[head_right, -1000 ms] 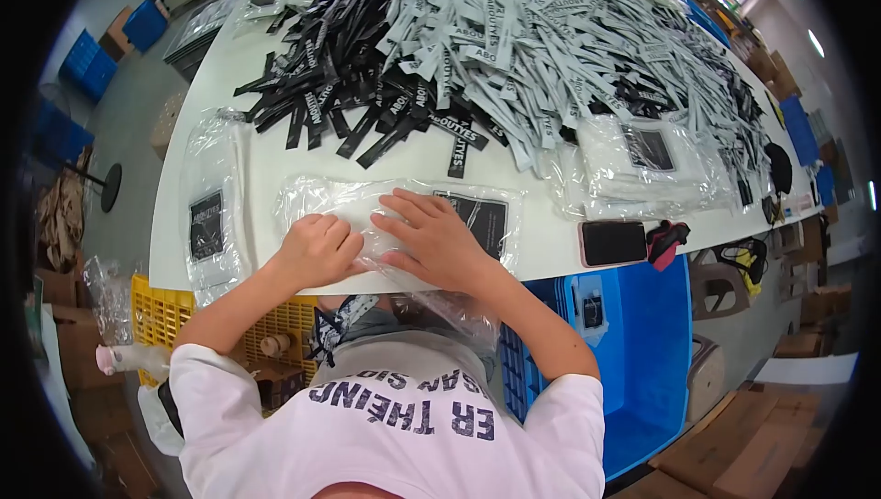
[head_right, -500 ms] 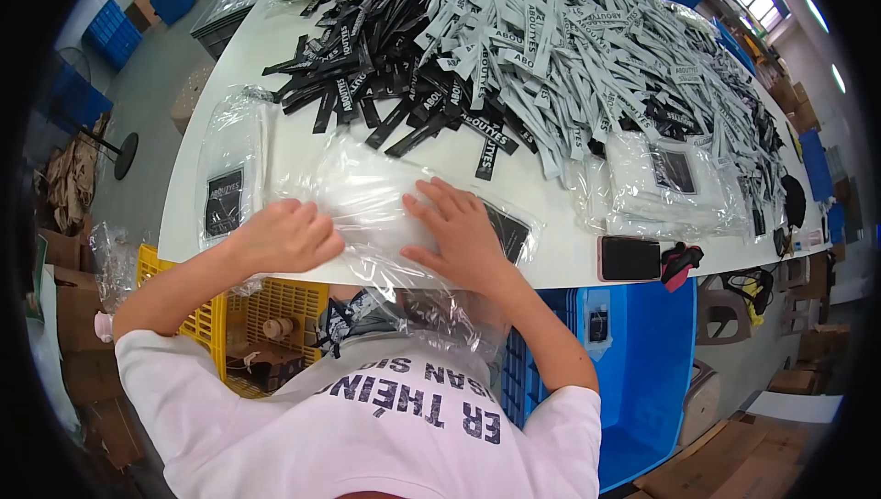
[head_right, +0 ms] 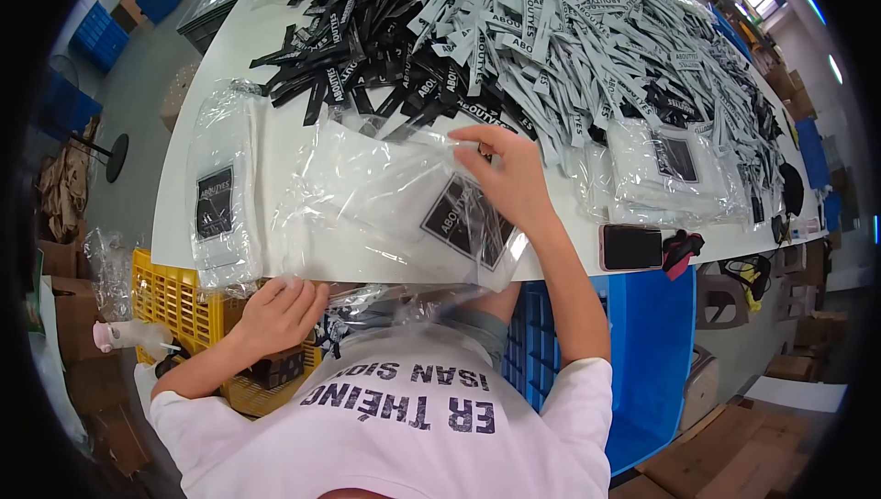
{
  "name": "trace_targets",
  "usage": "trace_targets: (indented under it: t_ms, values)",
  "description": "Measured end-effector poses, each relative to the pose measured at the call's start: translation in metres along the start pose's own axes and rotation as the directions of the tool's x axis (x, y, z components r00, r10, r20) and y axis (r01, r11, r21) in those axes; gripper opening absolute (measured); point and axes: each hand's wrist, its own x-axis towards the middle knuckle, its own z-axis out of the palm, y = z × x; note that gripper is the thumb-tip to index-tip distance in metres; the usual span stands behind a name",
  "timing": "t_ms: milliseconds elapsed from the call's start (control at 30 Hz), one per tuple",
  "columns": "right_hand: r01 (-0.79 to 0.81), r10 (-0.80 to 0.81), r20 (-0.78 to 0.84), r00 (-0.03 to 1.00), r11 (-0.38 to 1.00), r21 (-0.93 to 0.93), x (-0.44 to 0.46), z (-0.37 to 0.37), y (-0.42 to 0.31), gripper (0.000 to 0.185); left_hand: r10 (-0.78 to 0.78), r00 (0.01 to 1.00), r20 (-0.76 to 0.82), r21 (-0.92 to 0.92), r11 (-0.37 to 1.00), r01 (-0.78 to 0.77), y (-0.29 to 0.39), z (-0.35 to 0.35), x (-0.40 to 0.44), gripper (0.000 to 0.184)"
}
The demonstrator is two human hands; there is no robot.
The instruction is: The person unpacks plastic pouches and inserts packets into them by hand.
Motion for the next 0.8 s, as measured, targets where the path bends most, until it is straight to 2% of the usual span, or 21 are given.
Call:
trace_targets:
  t_ms: [33,100,133,200,233,300,333,400,800]
  values:
    - [0.150,-0.151,-0.053,0.987,0.988,-0.021,-0.002,-0.002,-0.017,0.016,-0.031,0.998,-0.063,-0.013,0.999,0.031,0.001,-0.001,0.004,0.023]
    - [0.332,-0.343,-0.030,0.939,0.925,-0.185,-0.021,0.003,-0.022,0.028,-0.101,0.978,-0.181,-0.047,0.994,0.094,0.006,-0.004,0.011,0.021]
    - [0.558,-0.558,0.025,0.829,0.825,-0.087,-0.029,0.012,-0.023,0.030,-0.087,0.976,-0.200,-0.059,0.995,0.076,0.007,-0.003,0.013,0.021]
    - [0.634,-0.629,0.249,0.737,0.770,0.069,-0.059,0.036,-0.039,0.033,-0.046,0.971,-0.235,-0.078,0.997,0.028,0.008,-0.001,0.014,0.020]
    - [0.511,-0.492,0.440,0.752,0.856,0.084,-0.075,0.049,-0.050,0.034,-0.037,0.972,-0.231,-0.105,0.994,0.013,0.011,0.000,0.014,0.017]
    - [0.535,-0.368,0.459,0.809,0.784,-0.314,-0.085,0.080,-0.037,0.037,-0.027,0.958,-0.284,-0.106,0.994,-0.003,0.016,0.006,0.014,0.016]
    - [0.518,-0.315,0.455,0.833,0.733,-0.440,-0.085,0.091,-0.027,0.037,-0.024,0.949,-0.313,-0.107,0.994,-0.010,0.019,0.007,0.015,0.015]
    - [0.484,-0.270,0.440,0.857,0.715,-0.504,-0.077,0.097,-0.012,0.038,-0.022,0.941,-0.337,-0.138,0.990,-0.026,0.024,0.006,0.016,0.014]
    - [0.449,-0.183,0.480,0.858,0.724,-0.525,-0.047,0.085,0.006,0.039,0.016,0.905,-0.426,-0.205,0.972,-0.114,0.038,0.008,0.012,0.018]
